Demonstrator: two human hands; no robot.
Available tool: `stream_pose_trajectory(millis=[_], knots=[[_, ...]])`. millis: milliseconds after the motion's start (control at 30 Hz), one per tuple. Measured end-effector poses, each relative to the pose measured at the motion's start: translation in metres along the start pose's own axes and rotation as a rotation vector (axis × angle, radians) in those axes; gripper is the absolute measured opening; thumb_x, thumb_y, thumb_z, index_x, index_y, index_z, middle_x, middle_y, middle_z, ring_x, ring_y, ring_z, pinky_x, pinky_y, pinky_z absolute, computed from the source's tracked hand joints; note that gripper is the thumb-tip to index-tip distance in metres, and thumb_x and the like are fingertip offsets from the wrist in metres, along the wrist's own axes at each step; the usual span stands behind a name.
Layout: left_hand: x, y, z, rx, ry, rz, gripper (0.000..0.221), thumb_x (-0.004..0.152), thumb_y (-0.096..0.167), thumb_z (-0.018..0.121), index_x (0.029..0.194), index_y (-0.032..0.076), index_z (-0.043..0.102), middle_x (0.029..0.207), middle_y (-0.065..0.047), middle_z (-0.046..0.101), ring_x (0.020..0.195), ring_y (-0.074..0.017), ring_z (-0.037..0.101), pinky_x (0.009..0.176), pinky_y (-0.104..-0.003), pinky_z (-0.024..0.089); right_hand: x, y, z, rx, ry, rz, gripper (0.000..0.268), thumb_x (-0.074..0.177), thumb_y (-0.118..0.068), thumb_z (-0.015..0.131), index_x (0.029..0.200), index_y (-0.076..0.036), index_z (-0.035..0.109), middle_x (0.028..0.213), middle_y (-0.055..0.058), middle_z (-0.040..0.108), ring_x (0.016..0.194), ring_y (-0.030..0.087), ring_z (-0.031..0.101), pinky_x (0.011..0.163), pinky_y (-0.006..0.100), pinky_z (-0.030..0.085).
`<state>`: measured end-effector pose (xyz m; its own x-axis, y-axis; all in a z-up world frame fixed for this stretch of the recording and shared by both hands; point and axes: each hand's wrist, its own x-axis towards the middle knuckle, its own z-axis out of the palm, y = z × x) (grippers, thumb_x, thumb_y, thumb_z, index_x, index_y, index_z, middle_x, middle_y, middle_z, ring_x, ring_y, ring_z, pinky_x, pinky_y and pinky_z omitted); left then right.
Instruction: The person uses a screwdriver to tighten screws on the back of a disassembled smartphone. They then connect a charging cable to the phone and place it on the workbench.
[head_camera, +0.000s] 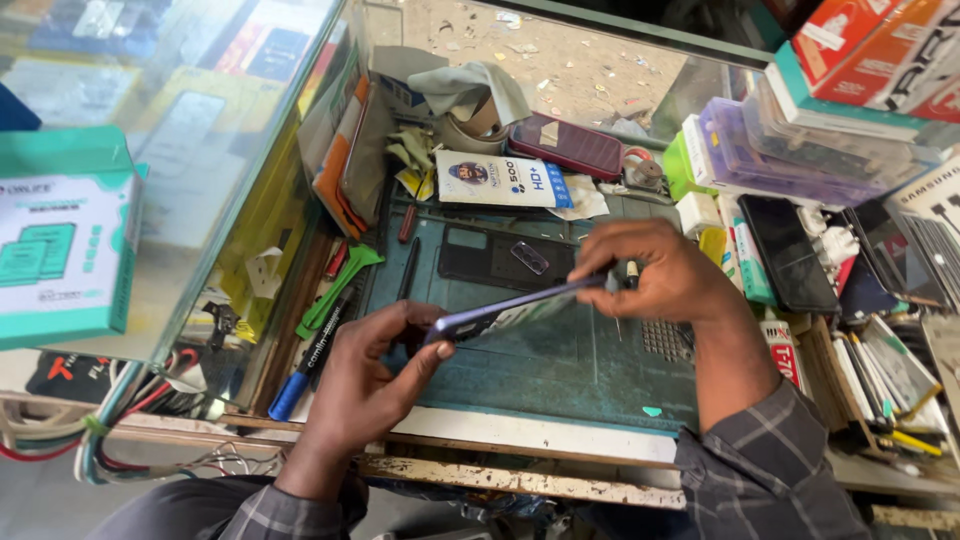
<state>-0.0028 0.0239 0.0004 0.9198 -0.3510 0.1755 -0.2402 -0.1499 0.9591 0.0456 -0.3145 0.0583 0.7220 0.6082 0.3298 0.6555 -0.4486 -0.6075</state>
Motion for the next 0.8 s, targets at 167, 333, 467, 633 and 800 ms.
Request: stream_pose_trajectory(millis=[167,333,467,633,800], knots=[[0.003,0.010,-0.012,-0.528,-0.268,0.023,0.067,0.080,0.059,0.080,0.118,0.005,0.069,0.137,-0.003,0.065,0.112,-0.0154,0.064,0.085,-0.030,0.055,0.012,-0.041,-0.010,-0.201,0.160,-0.169,0.026,0.081,-0.002,0.084,0.104,-0.009,0.076,0.106,0.006,0.074,0.100,0.018,0.074,0.085,0.031,0.062],[0.010,0.019,0.009,-0.287,-0.351,-0.119,0.098,0.068,0.045,0.087,0.151,0.006,0.053,0.122,-0.013,0.064,0.101,-0.0201,0.063,0.088,-0.035,0.054,0.006,-0.095,-0.005,-0.466,0.124,-0.326,0.030,0.083,-0.006,0.087,0.111,-0.011,0.077,0.114,0.006,0.073,0.109,0.025,0.072,0.093,0.038,0.060],[0.008,0.017,0.029,-0.197,-0.362,-0.076,0.093,0.067,0.029,0.088,0.145,-0.003,0.049,0.123,-0.011,0.069,0.112,-0.0184,0.065,0.097,-0.034,0.053,-0.017,-0.116,0.014,-0.588,0.193,-0.273,0.036,0.088,-0.008,0.087,0.122,-0.010,0.075,0.126,0.008,0.073,0.120,0.029,0.070,0.102,0.037,0.059],[-0.005,0.011,0.024,-0.086,-0.222,-0.069,0.086,0.066,0.022,0.087,0.141,-0.003,0.053,0.119,-0.010,0.067,0.107,-0.0183,0.065,0.094,-0.032,0.052,-0.120,-0.144,0.061,-0.386,0.677,0.145,0.025,0.091,-0.007,0.077,0.114,-0.001,0.070,0.114,0.015,0.073,0.089,0.023,0.059,0.077,0.036,0.049],[-0.020,-0.002,0.014,-0.388,-0.069,-0.093,0.081,0.075,0.024,0.077,0.148,-0.002,0.053,0.107,-0.005,0.060,0.087,-0.0130,0.059,0.073,-0.027,0.052,-0.232,-0.117,0.196,0.548,1.265,0.281,0.032,0.114,-0.020,0.054,0.086,-0.005,0.060,0.086,0.009,0.063,0.078,0.018,0.061,0.074,0.039,0.057]])
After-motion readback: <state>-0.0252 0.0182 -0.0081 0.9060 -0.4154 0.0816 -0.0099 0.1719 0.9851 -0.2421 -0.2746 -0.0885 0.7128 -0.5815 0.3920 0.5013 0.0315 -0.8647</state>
